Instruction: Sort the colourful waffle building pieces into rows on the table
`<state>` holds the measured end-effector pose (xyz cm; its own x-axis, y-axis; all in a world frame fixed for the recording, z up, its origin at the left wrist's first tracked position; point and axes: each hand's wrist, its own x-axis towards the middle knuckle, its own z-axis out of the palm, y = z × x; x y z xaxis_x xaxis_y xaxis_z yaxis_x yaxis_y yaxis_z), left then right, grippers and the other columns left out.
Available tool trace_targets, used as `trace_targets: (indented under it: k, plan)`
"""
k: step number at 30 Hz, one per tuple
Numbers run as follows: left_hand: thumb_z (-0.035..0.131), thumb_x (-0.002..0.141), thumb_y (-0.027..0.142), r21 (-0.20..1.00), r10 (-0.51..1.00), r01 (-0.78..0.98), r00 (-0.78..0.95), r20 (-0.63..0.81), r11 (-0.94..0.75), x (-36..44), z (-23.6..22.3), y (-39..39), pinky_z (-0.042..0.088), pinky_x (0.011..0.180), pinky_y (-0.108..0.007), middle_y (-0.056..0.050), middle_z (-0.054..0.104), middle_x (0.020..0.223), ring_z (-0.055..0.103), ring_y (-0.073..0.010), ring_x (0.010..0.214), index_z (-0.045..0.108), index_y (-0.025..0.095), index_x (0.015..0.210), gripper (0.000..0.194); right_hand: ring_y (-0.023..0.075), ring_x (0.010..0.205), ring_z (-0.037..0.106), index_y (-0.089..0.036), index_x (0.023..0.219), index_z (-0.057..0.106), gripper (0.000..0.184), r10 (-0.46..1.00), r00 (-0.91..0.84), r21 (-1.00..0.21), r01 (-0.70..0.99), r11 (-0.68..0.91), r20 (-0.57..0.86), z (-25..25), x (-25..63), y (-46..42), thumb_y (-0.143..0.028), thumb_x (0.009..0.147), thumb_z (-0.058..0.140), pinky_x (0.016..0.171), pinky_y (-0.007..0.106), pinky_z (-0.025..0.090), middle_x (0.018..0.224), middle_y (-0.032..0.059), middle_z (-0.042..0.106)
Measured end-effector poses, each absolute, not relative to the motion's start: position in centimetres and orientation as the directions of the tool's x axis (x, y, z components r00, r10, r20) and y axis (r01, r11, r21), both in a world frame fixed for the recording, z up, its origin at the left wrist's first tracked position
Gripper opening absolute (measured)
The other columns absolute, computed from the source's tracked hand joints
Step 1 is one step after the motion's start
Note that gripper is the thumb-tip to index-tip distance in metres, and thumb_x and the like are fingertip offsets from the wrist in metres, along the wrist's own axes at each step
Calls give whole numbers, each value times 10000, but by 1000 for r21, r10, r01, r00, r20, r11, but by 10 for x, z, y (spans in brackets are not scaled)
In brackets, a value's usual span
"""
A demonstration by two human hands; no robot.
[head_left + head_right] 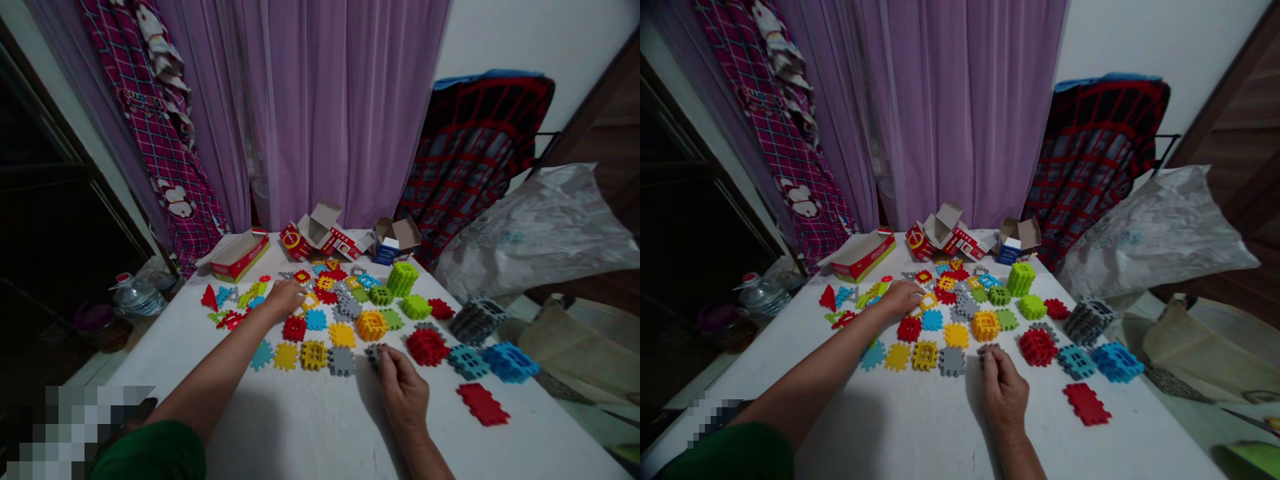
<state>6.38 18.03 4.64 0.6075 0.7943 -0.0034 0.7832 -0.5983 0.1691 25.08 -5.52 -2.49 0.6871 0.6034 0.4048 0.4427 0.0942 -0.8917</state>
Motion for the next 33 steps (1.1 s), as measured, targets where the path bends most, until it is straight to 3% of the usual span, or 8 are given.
trace_targets:
  k: [5, 10, 14, 18, 22, 29, 31, 33]
  plan:
    - [526, 878, 304, 98, 886, 883, 463, -11, -460, 83, 49, 213, 416, 1013, -385, -42, 660, 1301, 570, -279, 1207, 686, 301, 1211, 370, 196, 774, 712, -198, 876, 705, 282, 623, 648, -872, 474, 121, 438, -27, 248, -56, -432, 905, 549, 763, 282, 546, 843, 57, 759]
    - [610, 822, 412, 76, 906, 905, 421, -37, -418, 94, 42, 238, 434, 986, -417, -84, 690, 1222, 591, -310, 1162, 735, 276, 1089, 324, 197, 781, 727, -211, 875, 709, 239, 645, 632, -872, 474, 118, 431, -32, 246, -56, -387, 909, 551, 735, 258, 547, 848, 52, 767]
    - [658, 787, 335, 80, 916, 916, 398, -48, -394, 98, 34, 247, 444, 981, -398, -80, 700, 1175, 603, -299, 1142, 757, 266, 991, 237, 194, 774, 730, -218, 871, 714, 222, 665, 612, -868, 483, 115, 428, -35, 244, -57, -367, 909, 553, 728, 247, 550, 848, 46, 768]
    - [633, 811, 273, 118, 901, 896, 433, -21, -428, 86, 34, 241, 438, 1020, -343, -47, 655, 1270, 577, -252, 1202, 742, 274, 1030, 245, 184, 751, 731, -211, 863, 711, 222, 661, 595, -853, 504, 138, 458, -37, 245, -56, -353, 915, 550, 708, 235, 553, 840, 47, 769]
    - [599, 840, 241, 280, 861, 815, 495, 118, -507, 57, 36, 214, 409, 1080, -317, -44, 556, 1417, 547, -215, 1262, 720, 247, 1058, 249, 167, 695, 732, -204, 877, 713, 222, 659, 558, -821, 546, 168, 505, -36, 248, -54, -354, 917, 554, 647, 203, 555, 808, 38, 772]
    - [590, 830, 247, 565, 835, 615, 390, 388, -550, 6, 33, 127, 460, 1031, -382, -54, 649, 1280, 606, -236, 1167, 688, 242, 965, 167, 158, 635, 728, -203, 842, 721, 221, 656, 450, -729, 644, 231, 606, -37, 253, -52, -355, 897, 570, 586, 185, 557, 755, 24, 770]
    - [599, 831, 302, 713, 882, 520, 291, 371, -471, -2, 28, 108, 508, 953, -362, -57, 693, 1156, 645, -224, 1084, 662, 234, 985, 180, 167, 658, 734, -200, 850, 725, 244, 657, 455, -728, 651, 214, 601, -41, 254, -52, -379, 898, 566, 597, 194, 563, 773, 34, 775]
    - [604, 834, 389, 866, 946, 386, 185, 265, -318, -11, 21, 96, 555, 813, -326, -55, 712, 1027, 680, -209, 965, 636, 217, 996, 238, 178, 696, 743, -195, 877, 734, 263, 661, 458, -724, 663, 192, 595, -46, 256, -54, -398, 900, 567, 629, 204, 574, 810, 43, 782]
